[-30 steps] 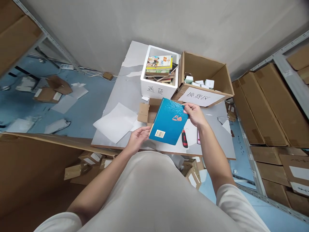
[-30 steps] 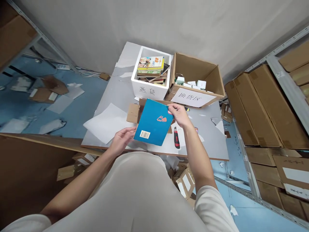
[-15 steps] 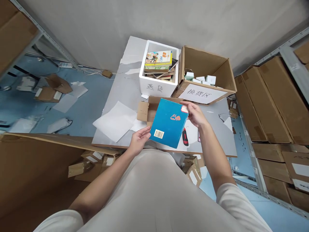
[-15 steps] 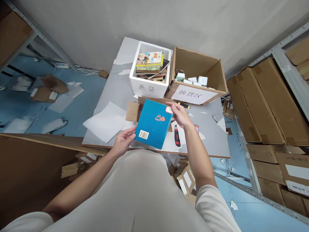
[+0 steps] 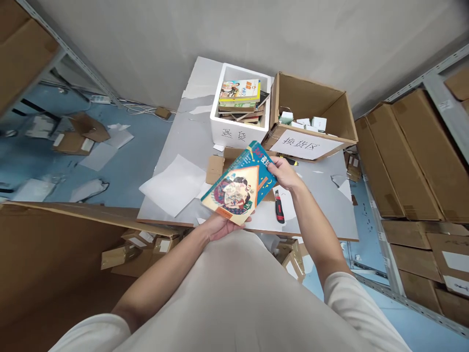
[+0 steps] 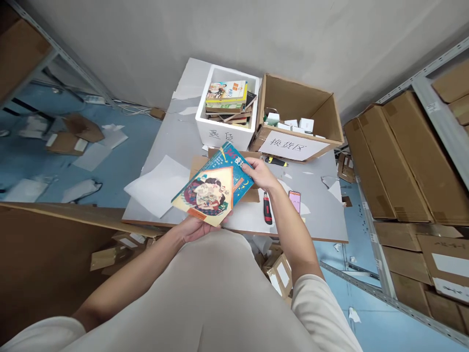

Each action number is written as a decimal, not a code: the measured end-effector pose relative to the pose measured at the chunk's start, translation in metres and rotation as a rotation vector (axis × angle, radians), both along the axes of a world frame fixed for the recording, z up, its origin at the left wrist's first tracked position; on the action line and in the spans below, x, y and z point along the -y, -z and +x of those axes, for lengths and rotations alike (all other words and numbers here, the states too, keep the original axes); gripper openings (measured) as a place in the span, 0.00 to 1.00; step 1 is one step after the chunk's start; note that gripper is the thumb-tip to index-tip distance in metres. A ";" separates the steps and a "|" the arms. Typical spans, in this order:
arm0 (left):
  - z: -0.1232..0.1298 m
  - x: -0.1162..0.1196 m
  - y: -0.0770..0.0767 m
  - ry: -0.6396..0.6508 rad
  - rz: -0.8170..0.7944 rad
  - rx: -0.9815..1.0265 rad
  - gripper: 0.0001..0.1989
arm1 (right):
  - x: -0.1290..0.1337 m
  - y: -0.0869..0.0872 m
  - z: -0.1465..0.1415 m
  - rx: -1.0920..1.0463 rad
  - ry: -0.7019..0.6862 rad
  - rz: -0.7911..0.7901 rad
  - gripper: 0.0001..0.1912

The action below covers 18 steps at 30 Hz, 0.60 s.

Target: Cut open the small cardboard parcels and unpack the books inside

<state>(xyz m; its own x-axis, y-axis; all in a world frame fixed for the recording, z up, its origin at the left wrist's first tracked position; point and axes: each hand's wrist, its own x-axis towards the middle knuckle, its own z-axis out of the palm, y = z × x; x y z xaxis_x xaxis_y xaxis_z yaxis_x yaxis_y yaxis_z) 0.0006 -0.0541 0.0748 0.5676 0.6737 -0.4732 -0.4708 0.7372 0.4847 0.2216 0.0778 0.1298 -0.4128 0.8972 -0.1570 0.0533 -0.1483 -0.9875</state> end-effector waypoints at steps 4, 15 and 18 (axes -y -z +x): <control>-0.016 -0.006 0.005 -0.277 0.089 -0.044 0.23 | -0.008 -0.006 0.006 0.038 0.088 -0.026 0.25; -0.025 -0.006 0.012 -0.330 0.249 -0.332 0.27 | -0.016 -0.004 0.026 0.003 0.138 -0.129 0.27; -0.024 -0.009 0.014 -0.335 0.231 -0.289 0.26 | -0.016 -0.007 0.032 -0.013 0.106 -0.139 0.28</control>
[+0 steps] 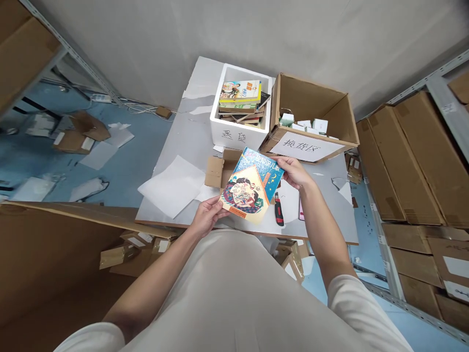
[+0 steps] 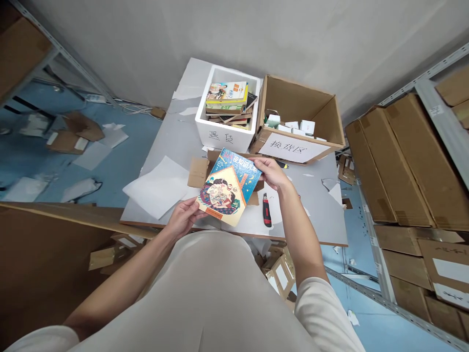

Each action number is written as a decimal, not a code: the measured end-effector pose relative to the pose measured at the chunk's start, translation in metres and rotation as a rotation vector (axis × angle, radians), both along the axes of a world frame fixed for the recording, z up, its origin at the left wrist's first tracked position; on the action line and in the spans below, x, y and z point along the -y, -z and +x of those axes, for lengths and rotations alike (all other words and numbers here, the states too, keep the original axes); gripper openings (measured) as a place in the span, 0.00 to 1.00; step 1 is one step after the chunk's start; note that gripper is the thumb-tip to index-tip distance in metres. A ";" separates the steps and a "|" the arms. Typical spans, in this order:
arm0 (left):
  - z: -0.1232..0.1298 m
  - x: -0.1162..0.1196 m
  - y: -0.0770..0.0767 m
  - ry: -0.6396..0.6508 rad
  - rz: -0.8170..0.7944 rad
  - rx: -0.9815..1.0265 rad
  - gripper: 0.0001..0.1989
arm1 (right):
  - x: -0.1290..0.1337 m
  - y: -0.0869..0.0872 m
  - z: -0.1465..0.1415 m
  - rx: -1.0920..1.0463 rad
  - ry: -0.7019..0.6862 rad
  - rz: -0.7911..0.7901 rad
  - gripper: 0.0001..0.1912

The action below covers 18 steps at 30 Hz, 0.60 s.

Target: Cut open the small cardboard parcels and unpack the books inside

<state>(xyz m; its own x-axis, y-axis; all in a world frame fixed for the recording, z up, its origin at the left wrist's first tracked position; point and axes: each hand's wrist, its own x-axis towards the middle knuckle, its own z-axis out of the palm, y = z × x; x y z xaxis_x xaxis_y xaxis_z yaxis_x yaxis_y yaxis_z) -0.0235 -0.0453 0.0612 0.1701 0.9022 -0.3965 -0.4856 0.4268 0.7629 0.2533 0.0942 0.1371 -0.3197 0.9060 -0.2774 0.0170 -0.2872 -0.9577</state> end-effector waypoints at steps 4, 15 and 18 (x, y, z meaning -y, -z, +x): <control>-0.004 -0.006 0.001 -0.003 0.002 0.006 0.27 | -0.005 -0.004 0.008 0.008 -0.075 -0.040 0.26; -0.006 -0.044 -0.002 -0.118 0.014 0.041 0.25 | -0.047 -0.012 0.000 0.005 0.015 -0.027 0.26; -0.014 -0.052 0.000 -0.139 0.027 -0.010 0.29 | -0.085 -0.017 -0.002 0.013 0.125 0.092 0.26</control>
